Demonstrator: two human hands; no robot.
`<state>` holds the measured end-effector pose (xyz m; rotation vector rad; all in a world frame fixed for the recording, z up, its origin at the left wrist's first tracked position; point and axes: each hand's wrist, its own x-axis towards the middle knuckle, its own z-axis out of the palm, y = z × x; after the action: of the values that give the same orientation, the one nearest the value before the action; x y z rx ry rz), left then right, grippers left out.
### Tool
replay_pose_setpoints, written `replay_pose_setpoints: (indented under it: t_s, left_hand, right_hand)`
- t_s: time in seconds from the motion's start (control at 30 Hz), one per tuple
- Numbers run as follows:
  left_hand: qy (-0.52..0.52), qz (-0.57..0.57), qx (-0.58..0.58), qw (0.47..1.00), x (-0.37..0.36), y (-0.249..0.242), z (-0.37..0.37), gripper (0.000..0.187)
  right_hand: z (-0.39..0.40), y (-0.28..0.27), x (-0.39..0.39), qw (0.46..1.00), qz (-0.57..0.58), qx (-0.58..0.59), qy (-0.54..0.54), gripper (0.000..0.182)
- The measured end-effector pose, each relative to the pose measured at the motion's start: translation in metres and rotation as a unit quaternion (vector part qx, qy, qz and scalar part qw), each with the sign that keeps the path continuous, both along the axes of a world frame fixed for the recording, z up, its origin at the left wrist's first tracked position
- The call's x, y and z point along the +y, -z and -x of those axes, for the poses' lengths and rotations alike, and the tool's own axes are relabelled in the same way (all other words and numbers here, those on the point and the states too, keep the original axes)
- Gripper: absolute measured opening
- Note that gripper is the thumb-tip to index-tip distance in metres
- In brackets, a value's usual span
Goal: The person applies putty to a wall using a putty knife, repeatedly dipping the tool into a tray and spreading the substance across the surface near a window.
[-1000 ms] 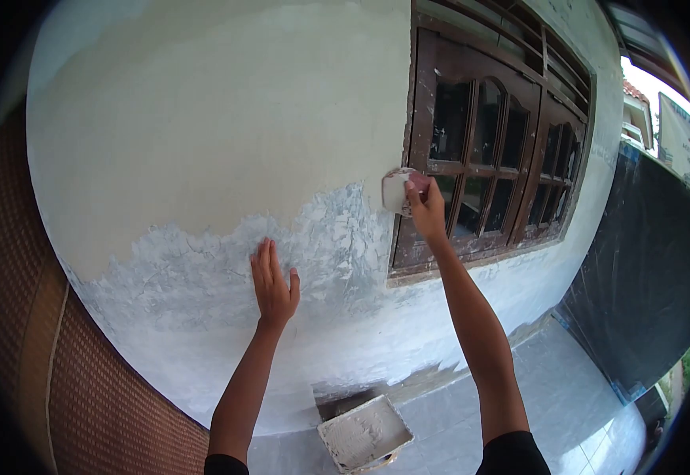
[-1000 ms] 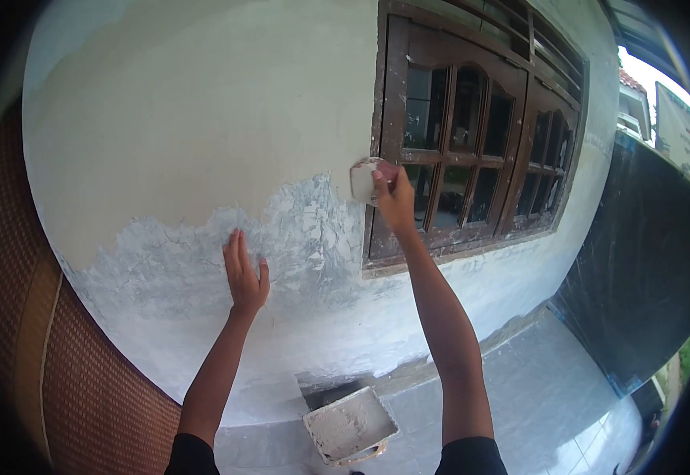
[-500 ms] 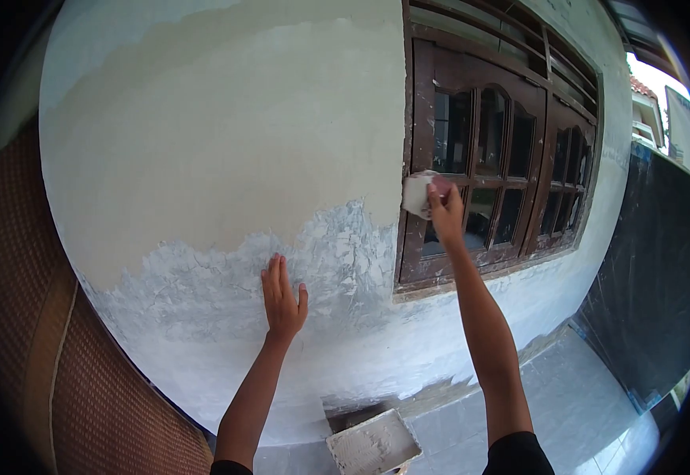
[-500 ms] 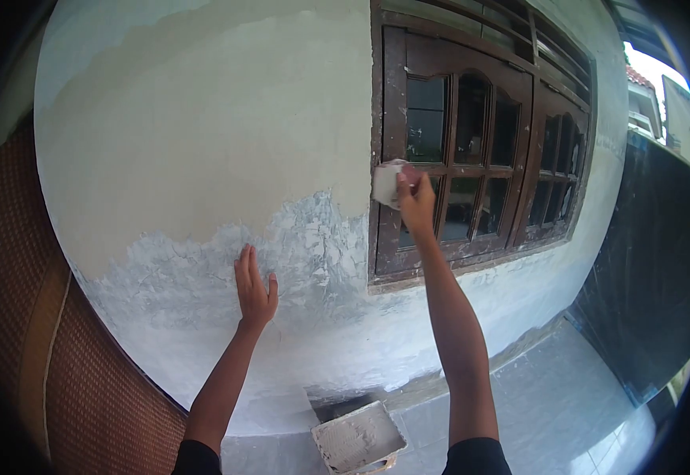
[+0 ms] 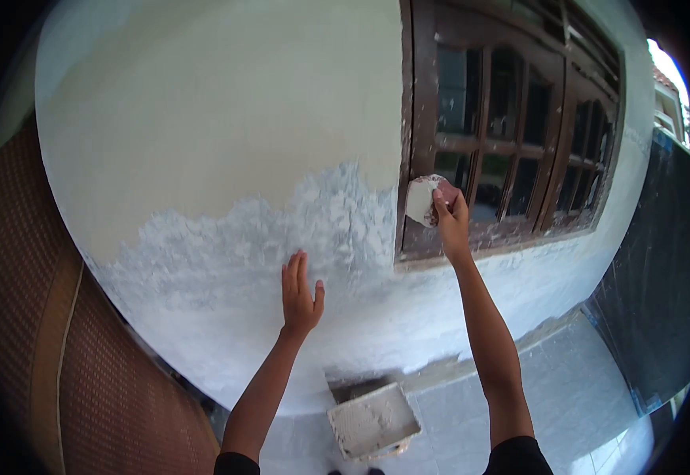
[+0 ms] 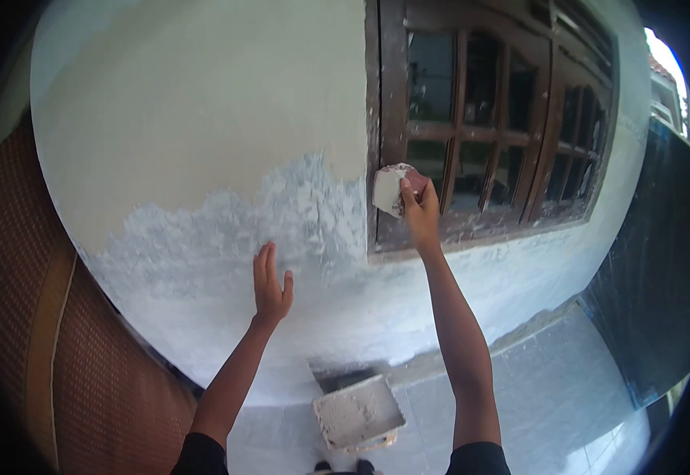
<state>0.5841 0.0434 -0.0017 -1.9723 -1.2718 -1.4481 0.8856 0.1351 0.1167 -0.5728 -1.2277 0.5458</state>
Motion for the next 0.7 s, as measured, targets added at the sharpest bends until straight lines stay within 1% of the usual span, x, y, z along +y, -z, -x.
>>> replay_pose_setpoints:
  t_s: [0.03, 0.1, 0.13, 0.17, 0.23, 0.27, 0.3, 0.37, 0.4, 0.43, 0.53, 0.57, 0.63, 0.7]
  left_hand:
    - [-0.006, 0.021, -0.002, 1.0, -0.005, 0.014, -0.001, 0.057]
    - [0.05, 0.079, -0.054, 0.994, -0.013, 0.045, -0.005, 0.049]
    - [0.056, 0.073, -0.078, 0.993, -0.017, 0.063, -0.008, 0.041]
    - [0.051, 0.1, -0.082, 0.99, -0.021, 0.083, -0.008, 0.041]
    - [0.078, 0.165, -0.134, 0.974, -0.035, 0.123, -0.007, 0.037]
    - [0.074, 0.174, -0.145, 0.971, -0.042, 0.143, -0.007, 0.035]
    - [0.068, 0.199, -0.149, 0.966, -0.051, 0.167, -0.005, 0.035]
    - [0.064, 0.259, -0.174, 0.948, -0.068, 0.213, 0.001, 0.034]
    - [0.06, 0.277, -0.177, 0.942, -0.077, 0.238, 0.005, 0.034]
    - [0.06, 0.308, -0.202, 0.928, -0.089, 0.262, 0.008, 0.033]
    - [0.053, 0.379, -0.256, 0.888, -0.123, 0.34, 0.02, 0.032]
    - [0.049, 0.404, -0.279, 0.87, -0.133, 0.362, 0.023, 0.032]
    - [0.05, 0.438, -0.306, 0.844, -0.159, 0.401, 0.024, 0.031]
    - [0.047, 0.468, -0.324, 0.821, -0.182, 0.436, 0.023, 0.031]
  right_hand:
    - [0.002, 0.022, -0.011, 1.0, 0.021, -0.002, -0.006, 0.03]
    - [0.007, 0.07, -0.033, 0.995, 0.083, -0.026, -0.039, 0.03]
    - [0.013, 0.097, -0.045, 0.991, 0.125, -0.014, -0.042, 0.03]
    - [0.015, 0.128, -0.052, 0.987, 0.152, -0.016, -0.046, 0.03]
    - [0.02, 0.2, -0.066, 0.972, 0.221, -0.044, -0.067, 0.029]
    - [0.024, 0.237, -0.074, 0.967, 0.243, -0.048, -0.06, 0.028]
    - [0.029, 0.267, -0.088, 0.956, 0.283, -0.052, -0.058, 0.027]
    - [0.034, 0.336, -0.112, 0.942, 0.321, -0.078, -0.054, 0.026]
    - [0.039, 0.365, -0.127, 0.925, 0.371, -0.068, -0.045, 0.025]
    - [0.043, 0.392, -0.142, 0.918, 0.389, -0.07, -0.046, 0.025]
    - [0.052, 0.466, -0.189, 0.868, 0.482, -0.12, 0.001, 0.021]
    - [0.055, 0.484, -0.2, 0.861, 0.494, -0.122, 0.002, 0.021]
    - [0.062, 0.521, -0.229, 0.841, 0.496, -0.203, 0.067, 0.019]
    - [0.065, 0.558, -0.249, 0.831, 0.508, -0.216, 0.074, 0.019]
